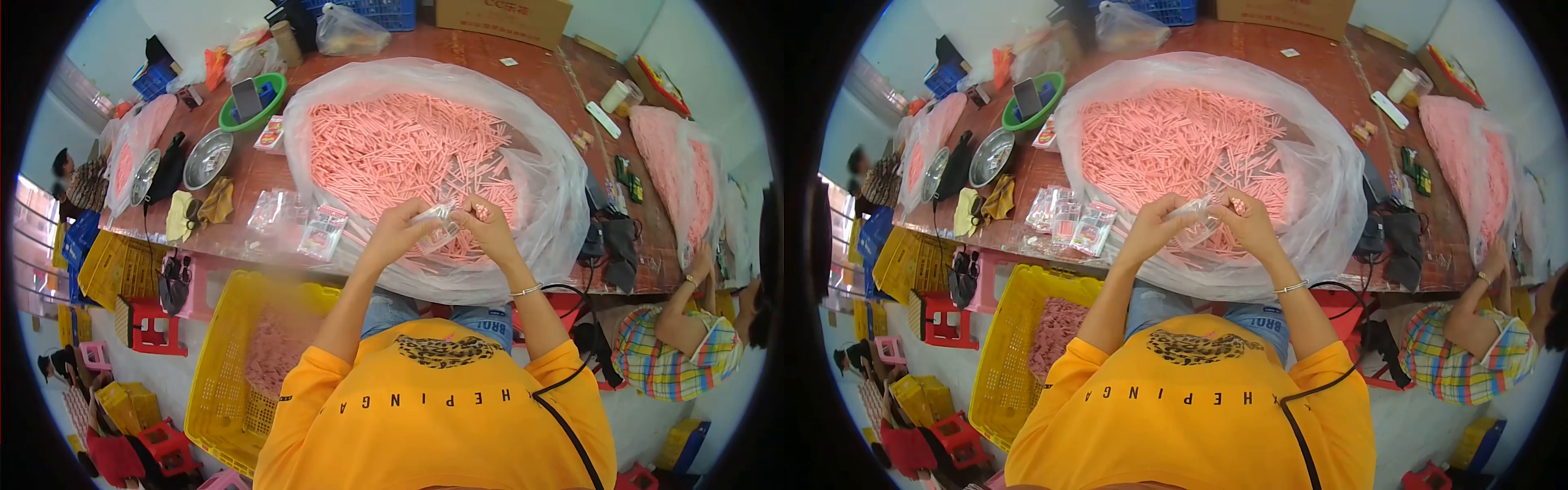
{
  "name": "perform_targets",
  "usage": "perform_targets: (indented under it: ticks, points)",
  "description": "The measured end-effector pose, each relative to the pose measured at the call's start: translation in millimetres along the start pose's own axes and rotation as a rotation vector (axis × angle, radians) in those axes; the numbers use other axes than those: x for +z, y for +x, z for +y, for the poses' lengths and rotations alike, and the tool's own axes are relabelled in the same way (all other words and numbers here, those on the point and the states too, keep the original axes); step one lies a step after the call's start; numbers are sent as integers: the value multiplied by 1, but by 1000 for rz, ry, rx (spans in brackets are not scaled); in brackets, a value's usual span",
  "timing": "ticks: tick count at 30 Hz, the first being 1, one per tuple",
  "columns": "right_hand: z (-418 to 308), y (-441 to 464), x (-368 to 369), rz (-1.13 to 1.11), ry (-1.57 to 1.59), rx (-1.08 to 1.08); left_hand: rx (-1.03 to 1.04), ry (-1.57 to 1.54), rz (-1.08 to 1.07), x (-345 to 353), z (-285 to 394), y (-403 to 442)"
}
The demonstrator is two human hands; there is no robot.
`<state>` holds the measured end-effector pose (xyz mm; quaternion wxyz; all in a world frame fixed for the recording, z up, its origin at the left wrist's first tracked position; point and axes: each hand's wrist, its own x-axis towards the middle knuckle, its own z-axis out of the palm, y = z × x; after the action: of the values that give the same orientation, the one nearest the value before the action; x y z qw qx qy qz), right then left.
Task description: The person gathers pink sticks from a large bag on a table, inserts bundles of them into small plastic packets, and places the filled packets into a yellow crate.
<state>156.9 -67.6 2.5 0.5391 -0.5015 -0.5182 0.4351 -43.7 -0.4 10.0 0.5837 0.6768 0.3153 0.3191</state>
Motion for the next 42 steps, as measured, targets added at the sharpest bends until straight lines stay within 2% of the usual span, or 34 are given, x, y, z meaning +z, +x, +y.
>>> perform_targets:
  ticks: [2,5,11,14,17,20,23,26,29,32,35,38,41,42]
  points:
    - [-10,-3,0,10,61,24,-37,20,18,5,-1,0]
    - [-1,-4,-12,-67,-37,23,54,116,81,5,-6,4]
    - [-27,-6,-4,-28,175,244,69,65,79,4,-9,1]
    - [-13,-2,-3,-66,56,124,99,15,52,6,-11,2]
    - [-6,-3,-2,-24,50,-16,-15,71,-26,10,-7,0]
    - [-9,-6,-3,-24,-92,20,45,107,-4,8,-13,2]
    - [4,-3,-27,-78,711,189,28,14,-52,-1,-17,2]
    - [-12,4,-20,58,752,101,88,-3,-70,1,-6,1]
    - [-11,3,-18,114,631,150,24,-74,-44,7,-4,2]
    - [-15,-5,-21,80,481,191,-6,-62,-59,6,-5,4]
    - [-28,-7,0,99,156,106,124,3,-68,1,-20,9]
    - [-4,-8,-8,-38,-29,30,83,-41,-61,6,-18,8]
    - [-6,-9,-6,-22,-32,2,-2,-100,-53,11,-14,3]
    - [-4,-11,-10,-22,76,104,23,-89,-50,10,-14,2]
